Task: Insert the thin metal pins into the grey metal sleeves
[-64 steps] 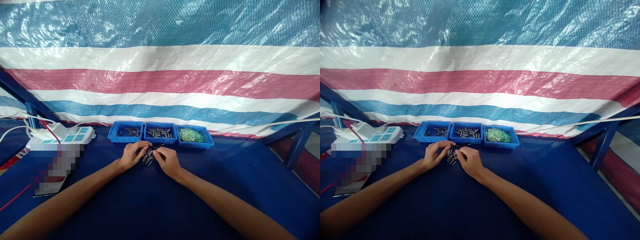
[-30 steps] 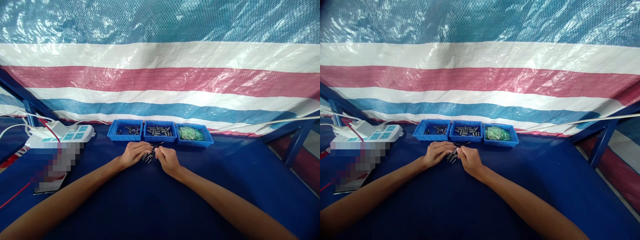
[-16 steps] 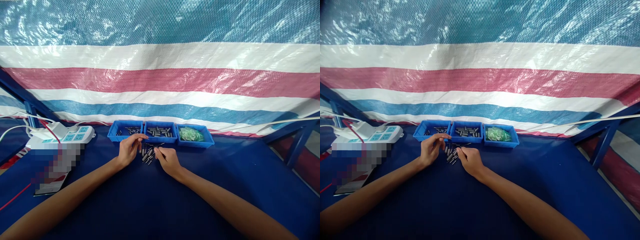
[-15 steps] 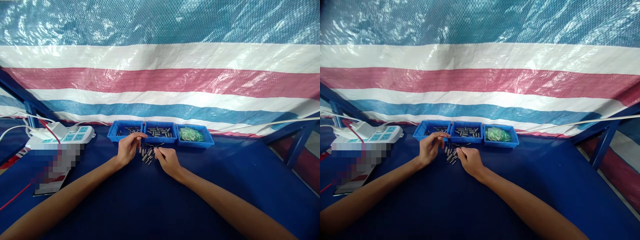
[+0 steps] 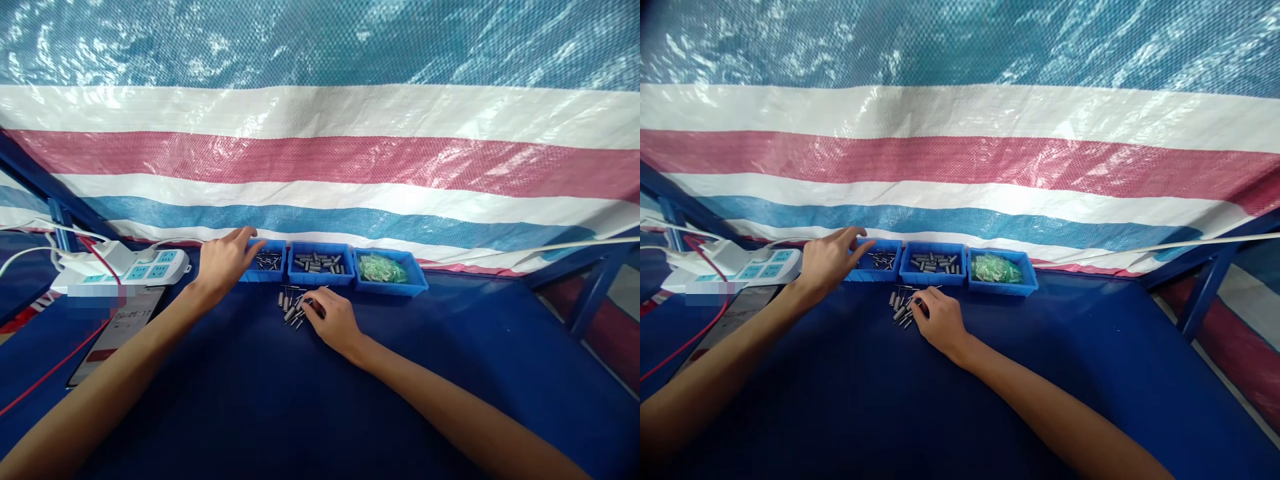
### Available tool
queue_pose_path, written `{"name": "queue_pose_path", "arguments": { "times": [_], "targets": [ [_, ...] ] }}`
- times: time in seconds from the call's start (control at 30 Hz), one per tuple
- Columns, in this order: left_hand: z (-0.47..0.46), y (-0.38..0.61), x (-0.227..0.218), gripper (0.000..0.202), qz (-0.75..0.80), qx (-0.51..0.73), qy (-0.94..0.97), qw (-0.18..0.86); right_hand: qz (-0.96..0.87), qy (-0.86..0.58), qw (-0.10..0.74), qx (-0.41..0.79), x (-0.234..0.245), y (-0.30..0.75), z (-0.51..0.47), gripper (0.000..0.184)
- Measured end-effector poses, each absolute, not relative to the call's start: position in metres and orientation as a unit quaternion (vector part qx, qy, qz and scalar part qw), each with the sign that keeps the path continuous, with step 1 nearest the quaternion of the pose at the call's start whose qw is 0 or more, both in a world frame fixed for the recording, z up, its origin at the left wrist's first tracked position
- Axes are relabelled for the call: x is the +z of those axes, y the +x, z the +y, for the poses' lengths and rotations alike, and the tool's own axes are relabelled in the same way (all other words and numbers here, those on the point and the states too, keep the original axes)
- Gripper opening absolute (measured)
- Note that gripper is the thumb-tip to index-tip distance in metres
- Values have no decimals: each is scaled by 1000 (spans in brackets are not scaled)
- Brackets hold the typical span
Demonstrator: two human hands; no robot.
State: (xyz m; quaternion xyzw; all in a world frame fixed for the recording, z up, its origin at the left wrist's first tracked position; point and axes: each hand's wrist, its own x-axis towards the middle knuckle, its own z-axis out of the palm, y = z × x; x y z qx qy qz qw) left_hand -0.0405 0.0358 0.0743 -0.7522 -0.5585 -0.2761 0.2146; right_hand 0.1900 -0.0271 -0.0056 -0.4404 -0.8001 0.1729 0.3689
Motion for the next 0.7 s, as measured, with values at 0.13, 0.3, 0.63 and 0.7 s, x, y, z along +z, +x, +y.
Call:
{"name": "queue_pose_path", "arguments": {
  "times": [0.13,0.3,0.63,0.7],
  "targets": [
    [10,-16,68,14,-402,-335,-844,116,-809,-472,325,132,-8,188,-26,25],
    [-16,13,31,4,-280,-449,-849,9,-811,-497,287,115,-8,186,-22,20],
    [-4,9,6,12,-419,-478,-767,-92,-829,-469,284,110,-7,187,-24,21],
    [-4,9,6,12,-415,-475,-770,-99,-836,-460,279,109,-8,187,-24,18]
  ]
}}
